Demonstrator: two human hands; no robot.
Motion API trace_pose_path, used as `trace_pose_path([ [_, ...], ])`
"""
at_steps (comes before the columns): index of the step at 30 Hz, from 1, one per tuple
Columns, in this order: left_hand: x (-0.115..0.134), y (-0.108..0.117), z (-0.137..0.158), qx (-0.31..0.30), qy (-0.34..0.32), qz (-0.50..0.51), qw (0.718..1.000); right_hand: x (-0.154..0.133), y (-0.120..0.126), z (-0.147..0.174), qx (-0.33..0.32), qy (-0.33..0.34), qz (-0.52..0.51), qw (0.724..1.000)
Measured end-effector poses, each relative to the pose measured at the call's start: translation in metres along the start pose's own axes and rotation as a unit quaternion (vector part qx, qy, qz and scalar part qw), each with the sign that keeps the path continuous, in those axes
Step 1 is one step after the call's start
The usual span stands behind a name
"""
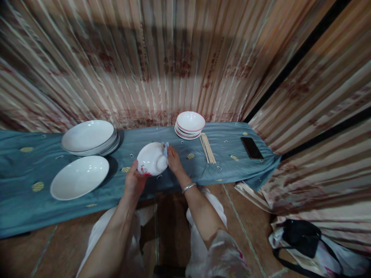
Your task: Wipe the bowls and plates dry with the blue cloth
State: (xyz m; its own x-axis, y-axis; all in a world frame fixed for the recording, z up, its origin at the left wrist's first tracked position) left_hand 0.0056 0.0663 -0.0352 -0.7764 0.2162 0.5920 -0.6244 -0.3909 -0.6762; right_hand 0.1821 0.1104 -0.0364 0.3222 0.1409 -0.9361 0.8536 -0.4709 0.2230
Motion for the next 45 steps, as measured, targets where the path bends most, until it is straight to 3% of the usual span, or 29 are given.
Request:
trace_pose_path([
  [11, -0.004, -0.001, 0.013, 0.04, 0.087, 0.003, 0.995, 0.01, 0.001, 0.015, -0.006, -0.061, -0.05, 0.997],
  [17, -0.009, -0.003, 0.016, 0.048, 0.12, 0.008, 0.992, 0.017, 0.008, 0.019, 0.023, -0.079, -0.053, 0.995],
  [27, -0.011, -0.007, 0.013, 0.061, 0.136, 0.05, 0.988, 0.014, 0.012, 0.063, 0.051, -0.093, -0.009, 0.994],
  [35, -0.009, -0.008, 0.011, 0.08, 0.119, 0.074, 0.987, -0.021, 0.0, 0.099, 0.005, 0.073, 0.133, 0.988],
  [40, -0.009, -0.005, 0.013, 0.087, 0.117, 0.066, 0.987, -0.047, -0.008, 0.118, -0.026, 0.223, 0.226, 0.948],
  [45, -0.012, -0.002, 0.007, 0.036, 0.121, 0.085, 0.988, -0.063, -0.015, 0.125, -0.057, 0.341, 0.277, 0.897],
])
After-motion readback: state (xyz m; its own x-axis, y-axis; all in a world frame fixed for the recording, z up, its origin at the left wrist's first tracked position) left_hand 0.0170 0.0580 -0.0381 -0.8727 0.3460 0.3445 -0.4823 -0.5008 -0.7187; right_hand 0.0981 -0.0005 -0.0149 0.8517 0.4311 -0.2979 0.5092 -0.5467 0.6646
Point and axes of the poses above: each hand's wrist, its own z-axis away from the middle knuckle, its own y-axis out of the back of the hand, x = y × z, the point moved 8 cm from there along -z, towards the middle knuckle, and after that the axes turned 9 degrees about x, right-handed, at the moved point
